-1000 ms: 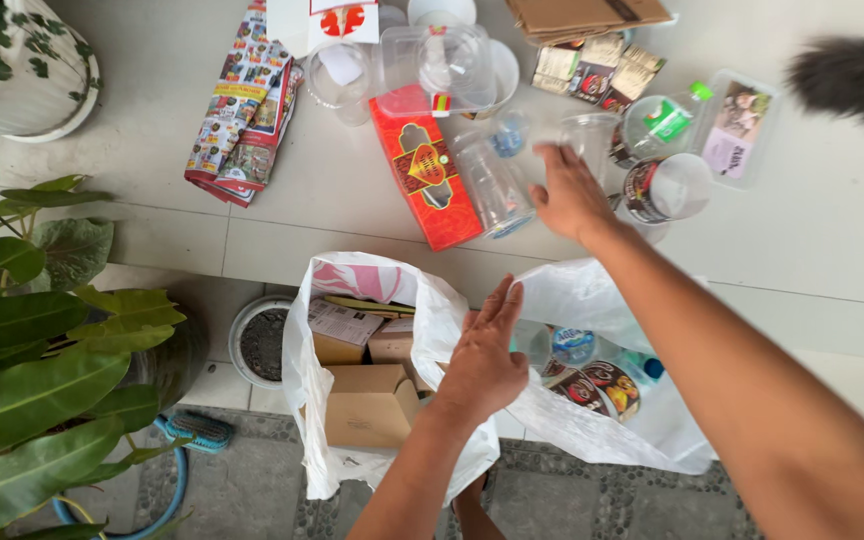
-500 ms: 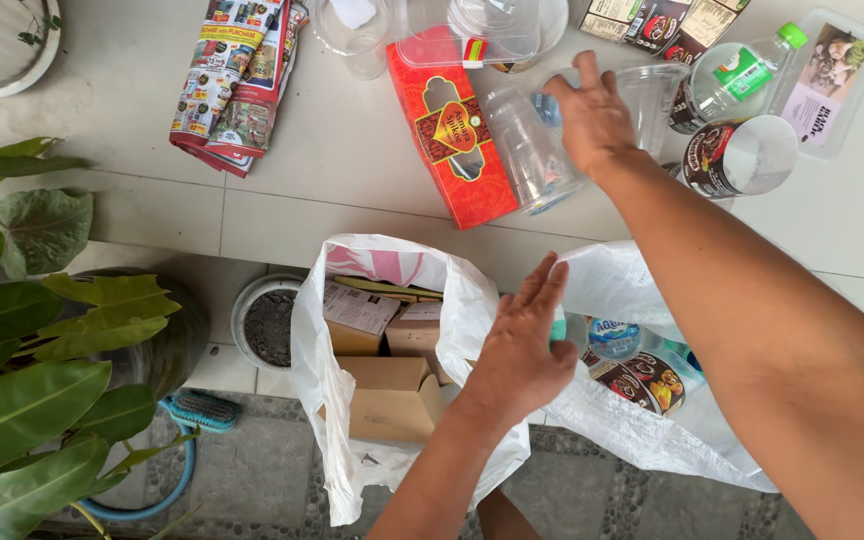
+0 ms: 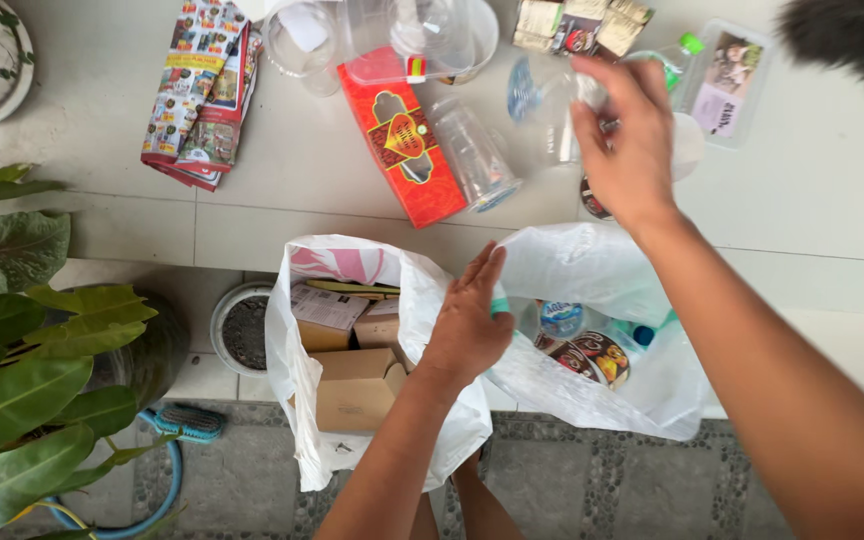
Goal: The person sorts recyclable materials from a pile on the floor into two separate plastic bags. They handle plastic bottles, cardboard boxes, and plastic containers, placing them into the bags one by one. A cat is visible nearby but not interacted with.
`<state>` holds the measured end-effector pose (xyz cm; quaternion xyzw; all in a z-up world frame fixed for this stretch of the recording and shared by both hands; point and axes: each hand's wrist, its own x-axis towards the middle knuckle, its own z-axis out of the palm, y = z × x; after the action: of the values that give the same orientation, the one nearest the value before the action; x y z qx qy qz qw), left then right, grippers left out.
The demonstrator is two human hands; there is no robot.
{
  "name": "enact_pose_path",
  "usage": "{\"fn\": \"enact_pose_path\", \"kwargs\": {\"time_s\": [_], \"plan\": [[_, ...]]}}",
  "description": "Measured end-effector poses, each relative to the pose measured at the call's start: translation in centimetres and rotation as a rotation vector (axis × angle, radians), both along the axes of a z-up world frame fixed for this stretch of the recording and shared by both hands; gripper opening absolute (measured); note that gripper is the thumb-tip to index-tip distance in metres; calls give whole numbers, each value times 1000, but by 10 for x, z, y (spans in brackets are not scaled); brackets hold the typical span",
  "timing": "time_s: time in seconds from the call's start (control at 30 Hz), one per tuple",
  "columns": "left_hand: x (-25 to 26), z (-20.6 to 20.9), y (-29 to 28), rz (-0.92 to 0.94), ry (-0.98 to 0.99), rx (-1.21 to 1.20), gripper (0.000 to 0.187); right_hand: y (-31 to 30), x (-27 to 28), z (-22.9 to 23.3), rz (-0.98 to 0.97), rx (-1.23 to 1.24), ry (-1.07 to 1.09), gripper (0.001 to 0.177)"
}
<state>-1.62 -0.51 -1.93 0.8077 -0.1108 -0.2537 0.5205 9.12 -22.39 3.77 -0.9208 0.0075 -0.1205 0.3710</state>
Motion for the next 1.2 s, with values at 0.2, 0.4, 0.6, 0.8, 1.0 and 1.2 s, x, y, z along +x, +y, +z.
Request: {"fn": "enact_pose_path", "kwargs": {"time_s": [0.2, 0.4, 0.6, 0.8, 1.0, 1.2], "plan": [[-11, 3, 0, -14, -6, 57, 82, 5, -101, 92, -153, 204, 125, 37], [-15, 8, -1, -11, -27, 75, 83, 5, -185, 103, -100, 44, 87, 37], [-21, 18, -1, -7, -20, 109, 82, 8, -215, 51, 75, -445, 657, 51], [-24, 26, -4, 13, 95, 176, 84, 1, -202, 55, 76, -353, 496, 29], [-22, 21, -7, 35, 73, 158, 82, -3, -133, 45, 2, -43, 201, 13], [-21, 5, -5, 22, -62, 102, 80, -8, -64, -27, -72, -93, 350, 13]]}}
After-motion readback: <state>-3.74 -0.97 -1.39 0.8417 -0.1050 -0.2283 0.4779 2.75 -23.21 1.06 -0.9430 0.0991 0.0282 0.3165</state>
